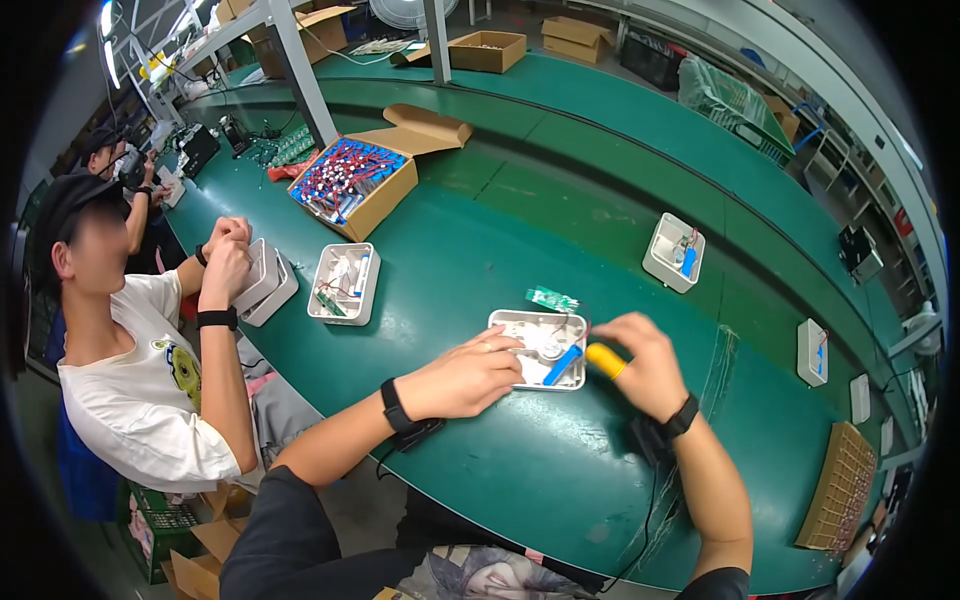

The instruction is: Assembling and inspecting electronic components and PCBs on a production line.

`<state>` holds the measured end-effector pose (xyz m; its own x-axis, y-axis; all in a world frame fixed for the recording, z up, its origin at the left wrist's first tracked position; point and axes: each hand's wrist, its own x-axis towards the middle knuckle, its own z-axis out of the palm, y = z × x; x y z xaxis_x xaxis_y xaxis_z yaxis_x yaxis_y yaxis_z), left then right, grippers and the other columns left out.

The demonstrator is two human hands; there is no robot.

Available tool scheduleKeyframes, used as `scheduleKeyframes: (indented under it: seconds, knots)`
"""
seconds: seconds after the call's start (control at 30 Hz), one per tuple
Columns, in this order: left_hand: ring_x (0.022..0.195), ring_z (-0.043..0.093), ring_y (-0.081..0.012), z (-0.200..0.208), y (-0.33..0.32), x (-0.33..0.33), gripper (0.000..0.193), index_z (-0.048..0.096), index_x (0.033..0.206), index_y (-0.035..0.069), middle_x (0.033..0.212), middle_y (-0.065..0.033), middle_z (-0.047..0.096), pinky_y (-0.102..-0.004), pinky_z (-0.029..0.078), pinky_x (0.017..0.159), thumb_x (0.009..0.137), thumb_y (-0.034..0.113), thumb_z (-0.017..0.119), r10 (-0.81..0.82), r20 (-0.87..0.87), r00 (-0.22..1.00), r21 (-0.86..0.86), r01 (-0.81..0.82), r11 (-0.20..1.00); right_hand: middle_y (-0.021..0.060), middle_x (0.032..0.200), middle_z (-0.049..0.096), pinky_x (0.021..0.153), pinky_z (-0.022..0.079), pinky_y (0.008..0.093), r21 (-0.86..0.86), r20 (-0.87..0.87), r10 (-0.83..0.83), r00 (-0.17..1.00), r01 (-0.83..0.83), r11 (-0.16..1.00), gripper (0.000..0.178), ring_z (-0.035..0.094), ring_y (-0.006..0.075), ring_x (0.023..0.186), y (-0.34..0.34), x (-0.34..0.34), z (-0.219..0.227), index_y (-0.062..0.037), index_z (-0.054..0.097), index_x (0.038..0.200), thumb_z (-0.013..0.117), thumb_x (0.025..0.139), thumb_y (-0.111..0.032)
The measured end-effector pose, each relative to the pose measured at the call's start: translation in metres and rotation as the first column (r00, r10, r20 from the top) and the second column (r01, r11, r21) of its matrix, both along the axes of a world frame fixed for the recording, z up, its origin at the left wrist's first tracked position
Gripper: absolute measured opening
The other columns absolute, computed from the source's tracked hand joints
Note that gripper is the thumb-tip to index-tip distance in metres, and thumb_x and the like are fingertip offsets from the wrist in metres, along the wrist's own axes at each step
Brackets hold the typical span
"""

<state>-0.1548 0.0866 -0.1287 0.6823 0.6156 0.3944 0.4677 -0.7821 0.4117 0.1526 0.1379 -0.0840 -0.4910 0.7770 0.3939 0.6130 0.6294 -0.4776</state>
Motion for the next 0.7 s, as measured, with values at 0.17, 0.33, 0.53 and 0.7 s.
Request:
scheduleKeyframes:
  seconds: [0.17, 0.33, 0.53, 0.7]
  knots:
    - [0.128, 0.06, -0.0299, 0.009, 0.013, 0.026, 0.014, 0.074, 0.104, 0.007, 0.111, -0.007, 0.067, -0.0471, 0.048, 0.111, 0.092, 0.015, 0.075, -0.009, -0.078, 0.997, 0.012, 0.01, 1.0, 0.008, 0.102, 0.069, 0.078, 0.053, 0.0296, -0.23, -0.142, -0.003, 0.99, -0.03, 0.973, 0.027, 0.065, 0.0176, 0.086, -0.01, -0.004, -0.016, -0.0007, 0.074, 0.112, 0.083, 0.089, -0.011]
    - [0.117, 0.065, -0.0325, 0.027, 0.025, 0.036, 0.025, 0.072, 0.112, 0.007, 0.113, -0.0093, 0.068, -0.0427, 0.054, 0.098, 0.092, 0.022, 0.078, 0.085, 0.078, 0.993, -0.047, -0.082, 0.996, 0.003, 0.095, 0.066, 0.074, 0.05, 0.0258, -0.392, -0.437, 0.053, 0.898, -0.243, 0.888, 0.027, 0.059, 0.0115, 0.08, 0.001, 0.009, -0.04, -0.0013, 0.07, 0.118, 0.079, 0.096, -0.015]
    - [0.109, 0.068, -0.0374, 0.0, 0.034, 0.029, 0.039, 0.07, 0.12, 0.002, 0.117, -0.0146, 0.07, -0.0432, 0.056, 0.094, 0.092, 0.028, 0.08, 0.577, 0.248, 0.778, -0.293, -0.508, 0.81, -0.0001, 0.087, 0.062, 0.069, 0.044, 0.0238, -0.607, -0.622, -0.041, 0.782, -0.448, 0.656, 0.025, 0.056, 0.0089, 0.079, 0.009, 0.009, -0.038, -0.003, 0.069, 0.118, 0.064, 0.107, -0.025]
    - [0.103, 0.071, -0.0367, 0.0, 0.055, 0.071, 0.048, 0.072, 0.122, 0.004, 0.108, -0.0191, 0.075, -0.0494, 0.054, 0.092, 0.097, 0.045, 0.07, 0.481, 0.127, 0.868, -0.276, -0.435, 0.857, 0.0004, 0.076, 0.055, 0.06, 0.037, 0.0261, -0.695, -0.653, -0.11, 0.75, -0.535, 0.48, 0.031, 0.046, 0.0087, 0.064, 0.014, 0.046, -0.057, -0.0017, 0.066, 0.114, 0.062, 0.108, -0.032]
